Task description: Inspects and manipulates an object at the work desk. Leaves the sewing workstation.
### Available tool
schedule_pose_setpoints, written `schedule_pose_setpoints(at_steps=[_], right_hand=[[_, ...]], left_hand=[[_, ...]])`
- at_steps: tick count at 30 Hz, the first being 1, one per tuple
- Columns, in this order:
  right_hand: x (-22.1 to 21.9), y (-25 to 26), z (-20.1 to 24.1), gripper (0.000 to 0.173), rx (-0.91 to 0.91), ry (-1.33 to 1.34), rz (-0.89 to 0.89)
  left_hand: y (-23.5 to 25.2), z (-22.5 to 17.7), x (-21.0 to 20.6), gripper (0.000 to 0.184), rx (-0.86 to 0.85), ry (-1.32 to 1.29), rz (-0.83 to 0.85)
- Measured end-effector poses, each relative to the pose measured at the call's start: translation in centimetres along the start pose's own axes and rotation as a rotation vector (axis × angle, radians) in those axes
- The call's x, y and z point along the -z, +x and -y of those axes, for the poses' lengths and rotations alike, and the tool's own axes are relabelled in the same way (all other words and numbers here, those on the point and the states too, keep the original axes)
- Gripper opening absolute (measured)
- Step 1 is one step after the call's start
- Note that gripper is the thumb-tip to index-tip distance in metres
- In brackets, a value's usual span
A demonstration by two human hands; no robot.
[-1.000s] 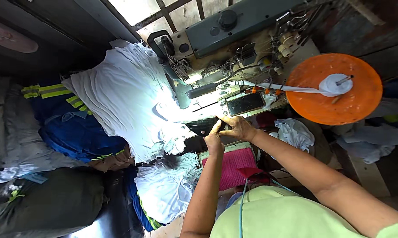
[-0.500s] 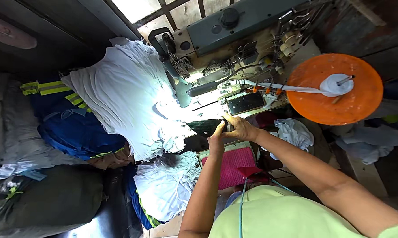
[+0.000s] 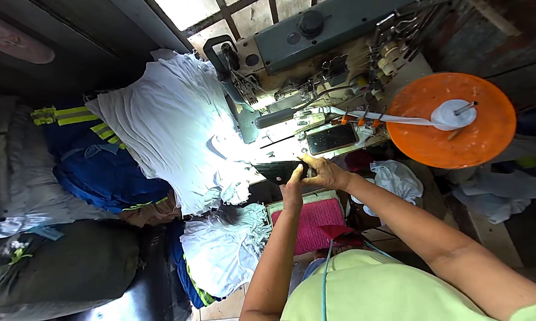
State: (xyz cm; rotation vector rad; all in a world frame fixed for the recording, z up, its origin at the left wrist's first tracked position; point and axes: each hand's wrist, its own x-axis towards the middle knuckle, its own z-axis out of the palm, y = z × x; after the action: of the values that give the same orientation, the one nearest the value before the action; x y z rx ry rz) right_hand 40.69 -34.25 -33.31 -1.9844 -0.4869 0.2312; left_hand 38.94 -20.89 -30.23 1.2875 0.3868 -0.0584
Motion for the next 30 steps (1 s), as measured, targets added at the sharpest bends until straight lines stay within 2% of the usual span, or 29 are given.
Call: schedule_pose_setpoints(at_steps=[5,13,25,30], right_hand=[[-0.5,-0.1,0.0,0.07,-0.012,-0.017,-0.034],[-1.0,0.1,-0.2,0.072,0.027,-0.029,-0.096],[-1.1,0.2,-0.1,0.066,0.068,-0.061,-0.166],[-1.3,0.1,-0.3,0.065,0.072,-0.1,-0.177]], left_hand=[[-0.1,-0.6,-0.5,0.01,0.027,0.031,-0.077],[-0.3,-1.1,-1.2,0.011,0.079,-0.07,-0.171],[0.0,-1.4,-1.3,0.016,0.081,-0.111,-0.196],[0.0,-1.3,-1.3,0.012,0.095,-0.115,-0.205]])
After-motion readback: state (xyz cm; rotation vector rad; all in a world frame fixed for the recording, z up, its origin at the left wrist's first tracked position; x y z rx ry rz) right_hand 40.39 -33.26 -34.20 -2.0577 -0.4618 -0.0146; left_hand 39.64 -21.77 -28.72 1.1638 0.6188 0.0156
